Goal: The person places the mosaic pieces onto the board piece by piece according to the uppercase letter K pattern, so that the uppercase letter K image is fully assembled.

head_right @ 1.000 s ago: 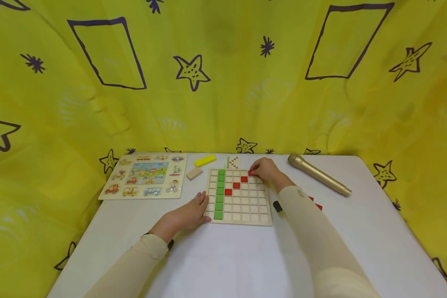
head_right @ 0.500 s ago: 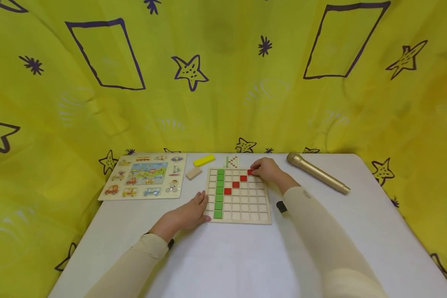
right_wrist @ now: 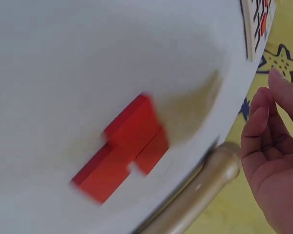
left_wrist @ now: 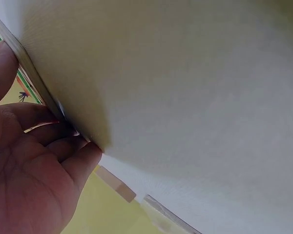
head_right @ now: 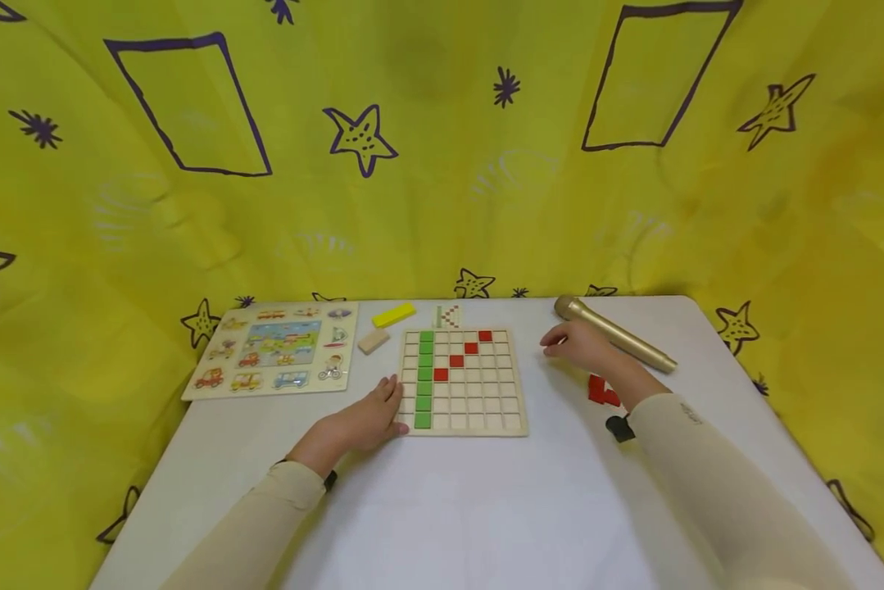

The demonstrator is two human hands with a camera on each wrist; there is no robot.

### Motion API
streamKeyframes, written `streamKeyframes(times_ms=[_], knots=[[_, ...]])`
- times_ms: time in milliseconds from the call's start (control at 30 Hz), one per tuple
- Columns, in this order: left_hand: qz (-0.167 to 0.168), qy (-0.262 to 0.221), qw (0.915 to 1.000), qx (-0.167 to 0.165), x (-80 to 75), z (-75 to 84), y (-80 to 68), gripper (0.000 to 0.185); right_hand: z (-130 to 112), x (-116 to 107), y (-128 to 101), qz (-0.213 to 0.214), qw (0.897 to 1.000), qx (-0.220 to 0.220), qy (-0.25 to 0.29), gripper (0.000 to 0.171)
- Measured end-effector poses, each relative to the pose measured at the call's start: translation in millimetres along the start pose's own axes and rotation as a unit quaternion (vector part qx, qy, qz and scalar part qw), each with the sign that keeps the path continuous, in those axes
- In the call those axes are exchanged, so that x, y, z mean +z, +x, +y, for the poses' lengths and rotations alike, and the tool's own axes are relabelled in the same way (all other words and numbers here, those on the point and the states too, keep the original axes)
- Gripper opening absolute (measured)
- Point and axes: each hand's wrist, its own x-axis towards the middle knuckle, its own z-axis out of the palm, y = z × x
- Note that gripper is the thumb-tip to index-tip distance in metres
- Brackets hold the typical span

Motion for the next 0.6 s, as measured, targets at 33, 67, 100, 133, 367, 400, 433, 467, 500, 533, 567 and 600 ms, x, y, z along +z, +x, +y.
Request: streamKeyframes(times_ms=[33,67,100,133,367,400,433,467,500,533,567,600], knots=[[0.0,-0.002,1.0,-0.001,-0.1,-0.2,-0.1,0.081,2.8,-3.0,-5.7,0.001,1.0,0.003,0.001,0.02],[0.0,-0.002,1.0,-0.001,0.0,-0.5,-0.1,0.081,5.9,-5.9,-11.3,0.002,1.0,0.004,-0.001,0.02],[0.001,-0.002,1.0,-0.001,0.0,-0.7,-0.2,0.081,8.9,-8.5,-16.6,0.004,1.0,0.004,-0.005,0.02],[0.001,-0.002,1.0,-0.002,0.0,-1.0,-0.1,0.081,12.1,-11.2,-21.7,0.006,1.0,0.003,-0.008,0.02],[0.005,-0.007,1.0,-0.001,-0.9,-1.4,-1.3,0.081,33.8,-17.6,-46.6,0.001,0.999,0.032,-0.018,0.024],[0.005,-0.007,1.0,0.001,-0.5,-1.7,-1.1,0.081,35.7,-17.5,-49.3,-0.002,0.999,0.043,-0.016,0.026],[0.005,-0.008,1.0,0.002,-0.1,-1.9,-0.7,0.081,37.6,-17.1,-51.9,-0.005,0.998,0.053,-0.014,0.027],[0.005,-0.009,0.9999,0.003,0.2,-2.0,-0.6,0.081,39.4,-17.1,-54.7,-0.008,0.998,0.061,-0.014,0.028],[0.006,-0.011,0.9999,0.005,0.7,-2.3,-0.4,0.081,41.2,-16.9,-57.0,-0.011,0.998,0.068,-0.014,0.029],[0.006,-0.012,0.9999,0.006,1.2,-2.3,-0.1,0.081,43.4,-16.6,-59.1,-0.012,0.997,0.07,-0.019,0.029],[0.007,-0.012,0.9999,0.008,1.9,-2.5,0.3,0.082,45.3,-16.3,-61.2,-0.011,0.997,0.07,-0.023,0.029],[0.008,-0.012,0.9999,0.01,2.4,-2.6,0.6,0.082,47.1,-16.1,-63.1,-0.011,0.997,0.069,-0.025,0.029]])
